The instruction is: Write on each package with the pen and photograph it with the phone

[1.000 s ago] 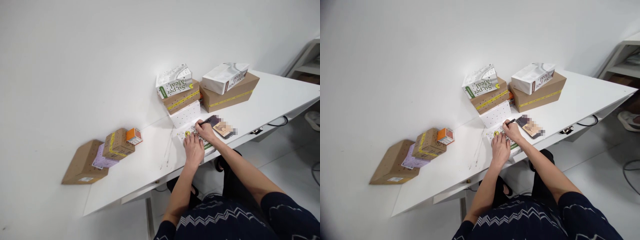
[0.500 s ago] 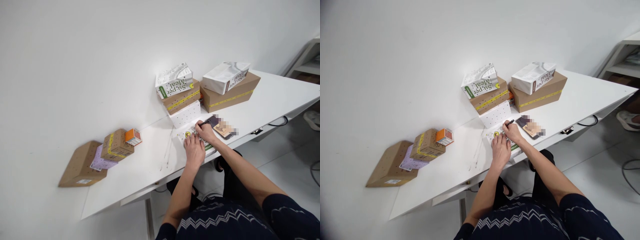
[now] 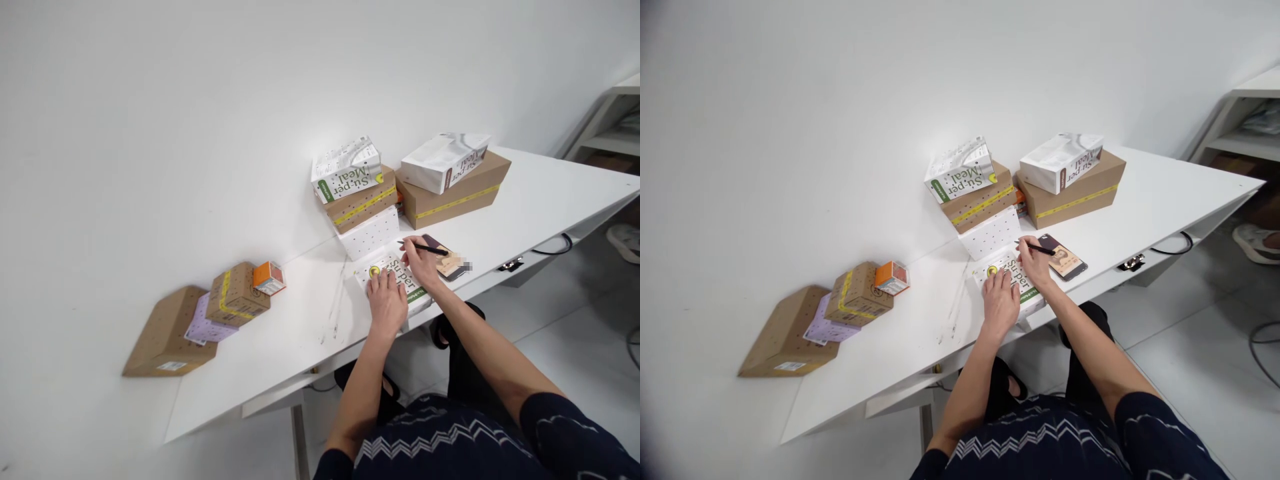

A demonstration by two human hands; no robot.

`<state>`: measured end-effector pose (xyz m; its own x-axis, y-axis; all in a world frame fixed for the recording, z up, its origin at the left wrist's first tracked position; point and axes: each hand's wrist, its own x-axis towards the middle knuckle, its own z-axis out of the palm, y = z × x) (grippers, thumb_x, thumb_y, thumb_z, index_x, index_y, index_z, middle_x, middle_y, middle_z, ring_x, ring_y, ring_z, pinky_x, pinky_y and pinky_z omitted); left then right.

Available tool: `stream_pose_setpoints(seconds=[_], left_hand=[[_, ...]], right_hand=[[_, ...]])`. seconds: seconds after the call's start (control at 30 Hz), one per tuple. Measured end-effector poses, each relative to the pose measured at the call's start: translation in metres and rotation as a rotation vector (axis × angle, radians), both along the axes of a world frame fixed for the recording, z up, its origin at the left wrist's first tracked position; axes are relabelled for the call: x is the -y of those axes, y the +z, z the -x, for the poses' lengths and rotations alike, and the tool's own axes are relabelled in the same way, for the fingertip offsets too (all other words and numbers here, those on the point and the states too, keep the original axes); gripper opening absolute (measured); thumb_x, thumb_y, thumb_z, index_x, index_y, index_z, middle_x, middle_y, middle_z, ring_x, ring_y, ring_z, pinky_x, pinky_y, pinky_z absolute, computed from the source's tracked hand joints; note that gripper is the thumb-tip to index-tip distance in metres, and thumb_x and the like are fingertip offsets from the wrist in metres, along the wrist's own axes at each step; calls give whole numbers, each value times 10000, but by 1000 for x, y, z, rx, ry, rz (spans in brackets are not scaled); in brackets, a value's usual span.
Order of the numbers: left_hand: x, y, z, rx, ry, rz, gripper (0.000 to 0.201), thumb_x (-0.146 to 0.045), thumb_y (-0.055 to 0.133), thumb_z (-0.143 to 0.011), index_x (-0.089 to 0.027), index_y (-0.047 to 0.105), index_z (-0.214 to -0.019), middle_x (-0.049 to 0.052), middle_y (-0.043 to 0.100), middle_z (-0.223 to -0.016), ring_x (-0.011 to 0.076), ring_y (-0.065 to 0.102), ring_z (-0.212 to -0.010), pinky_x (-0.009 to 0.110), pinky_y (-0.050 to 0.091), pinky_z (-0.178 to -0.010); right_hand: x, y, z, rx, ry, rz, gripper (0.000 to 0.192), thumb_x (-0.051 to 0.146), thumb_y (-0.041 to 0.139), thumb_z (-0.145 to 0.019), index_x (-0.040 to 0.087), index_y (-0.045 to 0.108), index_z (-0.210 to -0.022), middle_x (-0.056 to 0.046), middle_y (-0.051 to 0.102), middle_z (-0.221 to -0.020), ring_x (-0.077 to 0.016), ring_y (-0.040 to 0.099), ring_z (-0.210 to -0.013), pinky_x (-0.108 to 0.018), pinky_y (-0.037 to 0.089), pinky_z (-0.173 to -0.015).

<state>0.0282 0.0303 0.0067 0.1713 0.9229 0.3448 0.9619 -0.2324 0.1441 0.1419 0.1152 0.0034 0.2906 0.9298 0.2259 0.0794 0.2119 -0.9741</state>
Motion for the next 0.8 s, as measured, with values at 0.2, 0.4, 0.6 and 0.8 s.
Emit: stream_pose_setpoints(seconds=[0.2,0.4,0.6,0.8], left_hand=[[3,-1,23,-4,-67,26,402,-324,416,-950,-146,559,-1281,96,550,-1370,270,434,-1313,463,373,-1092],[5,3,35,-12,-59,58,403,-321,417,-947,-149,556,-1284,98,540,-1382,260,424,-1327,463,364,-1099],[5,3,34,-10,-50,73,411,-324,400,-956,-147,546,-1297,85,530,-1395,258,420,-1330,452,346,-1115],[4,3,36,7,-48,69,406,-321,416,-949,-144,559,-1286,85,533,-1392,263,422,-1327,450,346,-1116]], right_hand=[[-3,-32,-35,544,151,-183,323,317,409,-918,179,591,-1147,-137,624,-1143,-239,612,-939,-371,511,-779],[-6,-35,-24,1307,385,-124,461,103,342,-882,114,552,-1293,-198,591,-1258,-299,526,-965,-419,417,-817],[-5,-40,-21,1265,327,-111,481,152,345,-901,136,495,-1358,-167,619,-1222,-285,507,-959,-397,378,-844],[6,-37,-65,1107,-169,362,717,501,573,-805,129,414,-1397,-268,450,-1352,-418,411,-1142,-514,352,-870]])
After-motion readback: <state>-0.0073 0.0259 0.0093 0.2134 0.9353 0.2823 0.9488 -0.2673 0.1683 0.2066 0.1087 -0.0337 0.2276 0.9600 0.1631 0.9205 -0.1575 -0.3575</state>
